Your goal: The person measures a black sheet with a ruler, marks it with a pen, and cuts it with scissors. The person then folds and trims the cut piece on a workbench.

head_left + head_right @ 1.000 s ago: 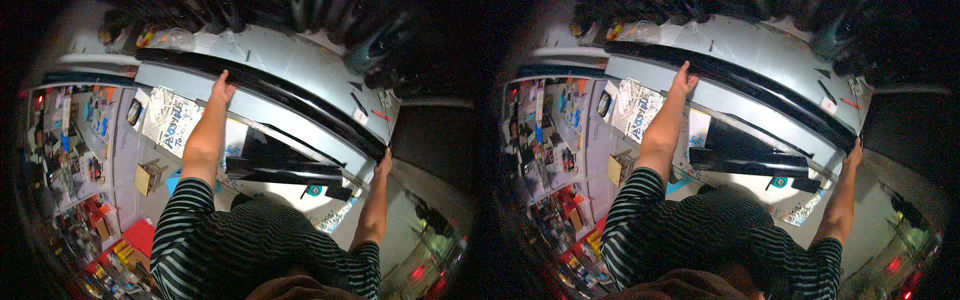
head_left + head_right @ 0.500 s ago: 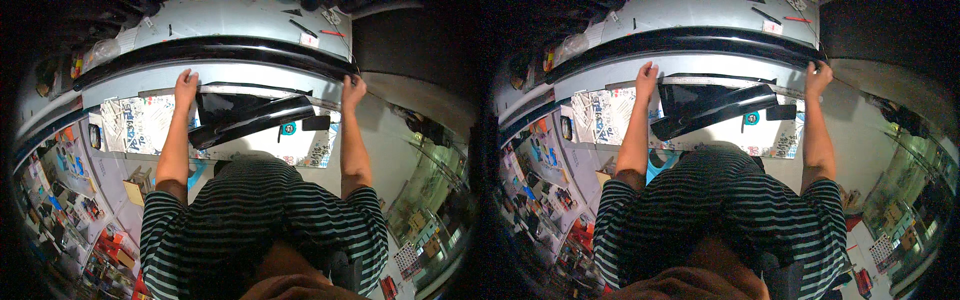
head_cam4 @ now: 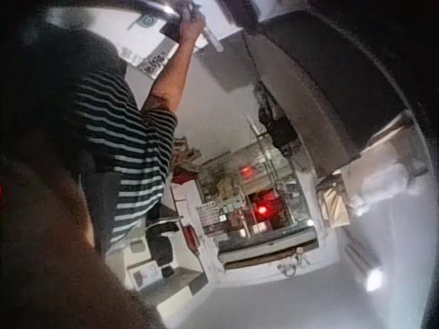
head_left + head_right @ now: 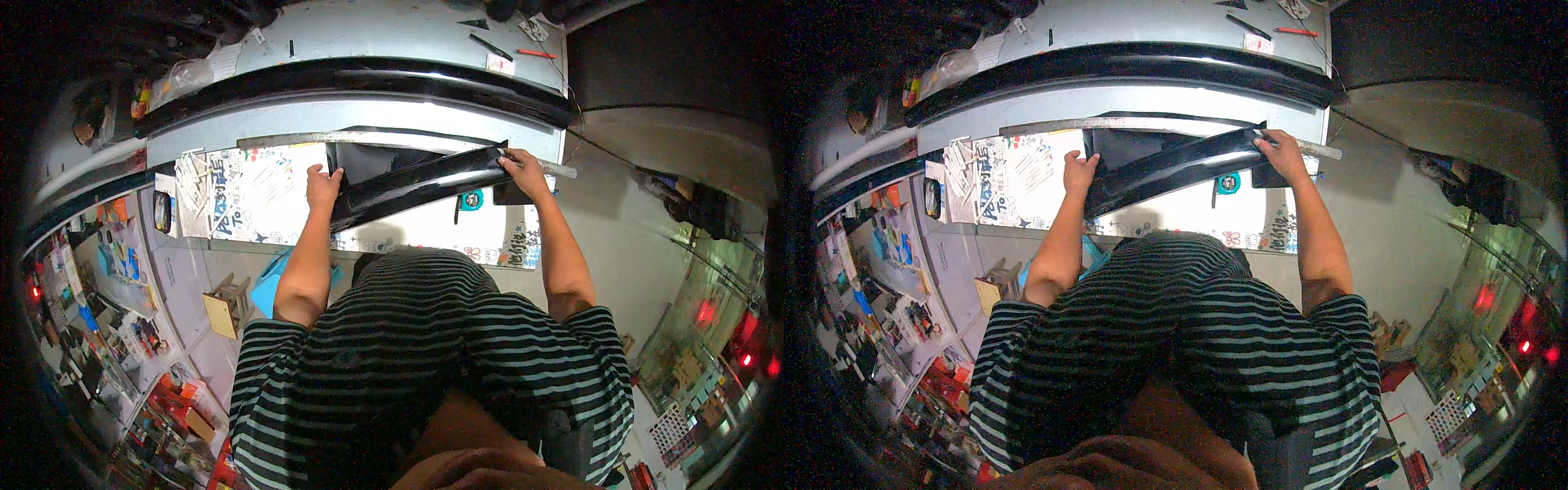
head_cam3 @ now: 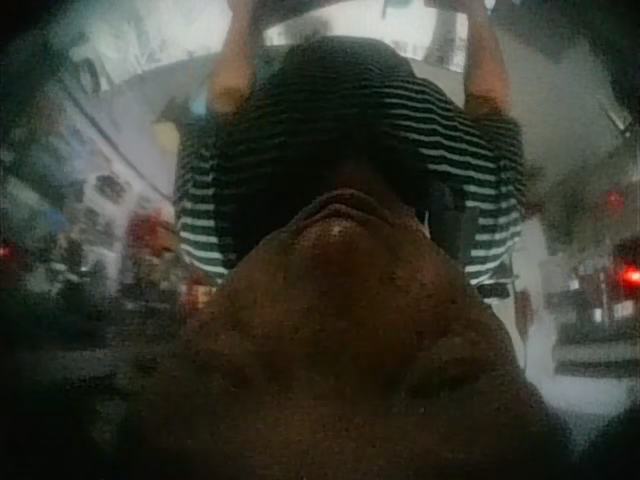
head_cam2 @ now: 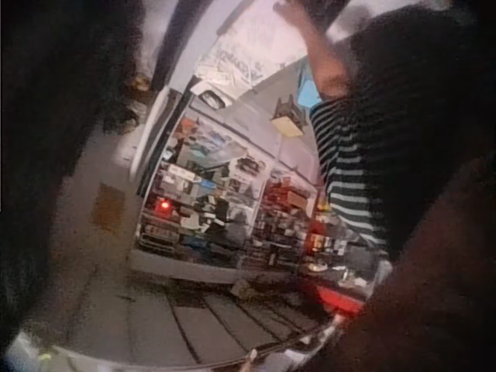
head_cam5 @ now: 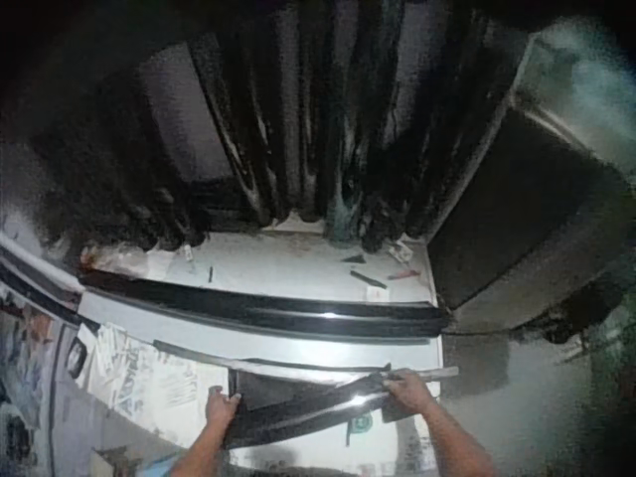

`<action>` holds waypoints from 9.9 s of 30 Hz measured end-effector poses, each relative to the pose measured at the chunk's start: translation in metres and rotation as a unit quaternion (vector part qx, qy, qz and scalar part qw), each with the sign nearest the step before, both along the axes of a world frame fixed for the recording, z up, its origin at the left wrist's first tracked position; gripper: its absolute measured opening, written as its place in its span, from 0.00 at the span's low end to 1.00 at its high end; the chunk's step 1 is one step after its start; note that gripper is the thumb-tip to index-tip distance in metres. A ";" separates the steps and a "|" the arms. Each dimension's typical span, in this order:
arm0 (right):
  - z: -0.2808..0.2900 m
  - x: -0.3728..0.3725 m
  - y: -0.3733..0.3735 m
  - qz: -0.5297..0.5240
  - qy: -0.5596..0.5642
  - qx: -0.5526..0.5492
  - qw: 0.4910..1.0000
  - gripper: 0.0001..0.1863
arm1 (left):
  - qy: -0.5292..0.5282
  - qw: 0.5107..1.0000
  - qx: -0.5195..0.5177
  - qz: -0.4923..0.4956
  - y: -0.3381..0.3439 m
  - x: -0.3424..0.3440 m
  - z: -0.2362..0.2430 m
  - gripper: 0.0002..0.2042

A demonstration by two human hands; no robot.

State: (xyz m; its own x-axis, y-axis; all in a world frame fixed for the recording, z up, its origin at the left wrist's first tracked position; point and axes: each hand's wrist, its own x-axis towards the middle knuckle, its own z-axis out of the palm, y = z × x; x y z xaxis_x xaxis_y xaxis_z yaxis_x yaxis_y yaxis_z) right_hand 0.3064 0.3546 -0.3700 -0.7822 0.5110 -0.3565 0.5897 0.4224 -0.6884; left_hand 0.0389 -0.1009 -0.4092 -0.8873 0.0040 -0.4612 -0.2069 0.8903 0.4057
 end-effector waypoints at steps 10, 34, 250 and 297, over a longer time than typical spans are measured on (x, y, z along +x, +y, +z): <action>0.016 0.055 -0.028 -0.039 0.038 -0.158 0.986 0.31 | -0.026 0.996 0.075 -0.028 -0.027 -0.031 -0.055 0.17; -0.021 0.056 0.000 0.154 -0.010 0.377 0.913 0.16 | 0.204 0.918 -0.094 -0.326 0.051 0.032 -0.003 0.33; -0.065 -0.003 -0.005 -0.082 -0.143 0.016 0.986 0.20 | 0.044 0.999 -0.026 -0.017 0.035 -0.051 -0.006 0.25; -0.026 -0.166 -0.131 0.220 0.053 0.161 0.961 0.14 | 0.197 0.868 -0.118 -0.441 0.119 -0.047 0.010 0.37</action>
State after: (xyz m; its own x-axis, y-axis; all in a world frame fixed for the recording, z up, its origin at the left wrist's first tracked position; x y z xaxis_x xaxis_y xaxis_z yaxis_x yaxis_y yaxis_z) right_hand 0.1399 0.2240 -0.3959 -0.9710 0.1928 -0.1411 0.2385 0.8160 -0.5266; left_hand -0.0082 0.0177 -0.3988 -0.6761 0.7081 -0.2037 0.7102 0.6999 0.0758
